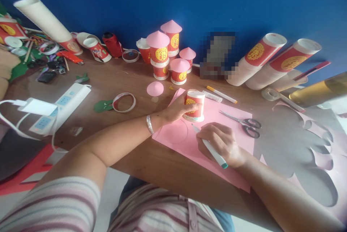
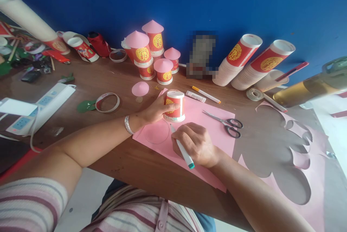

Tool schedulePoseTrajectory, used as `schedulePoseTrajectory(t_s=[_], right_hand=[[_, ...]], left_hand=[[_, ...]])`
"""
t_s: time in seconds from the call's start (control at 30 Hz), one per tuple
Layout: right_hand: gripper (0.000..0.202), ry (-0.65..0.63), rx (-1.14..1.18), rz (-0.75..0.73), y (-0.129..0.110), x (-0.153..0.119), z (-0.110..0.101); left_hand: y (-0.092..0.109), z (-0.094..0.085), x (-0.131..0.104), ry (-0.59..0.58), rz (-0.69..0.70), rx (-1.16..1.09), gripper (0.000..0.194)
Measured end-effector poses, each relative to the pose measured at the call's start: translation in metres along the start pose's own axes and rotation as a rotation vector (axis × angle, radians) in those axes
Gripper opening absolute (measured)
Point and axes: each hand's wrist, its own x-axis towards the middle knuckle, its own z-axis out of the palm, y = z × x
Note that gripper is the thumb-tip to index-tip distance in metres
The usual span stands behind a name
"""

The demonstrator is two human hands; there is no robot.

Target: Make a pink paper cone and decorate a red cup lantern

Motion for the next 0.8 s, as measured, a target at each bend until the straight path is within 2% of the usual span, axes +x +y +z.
schedulePoseTrajectory(t_s=[0.23,0.57,0.8], right_hand=[[0.027,0.02,-0.042,0.013,0.0019,-0.0014,0.0008],[0.029,0.091,-0.019,0.009,0.0033,-0.001,0.0013],[0.029,0.115,-0.045,0.016,0.0038,-0.0014,0.0025]], left_hand=[[0.0015,0.0009,0.0,-0.016,-0.026,-0.176,0.035],[0.005,0.0029,0.0006,-0.026,-0.022,-0.157,0.032],[0.0078,0.0039,-0.0012,0.009,-0.036,-0.123,0.036]])
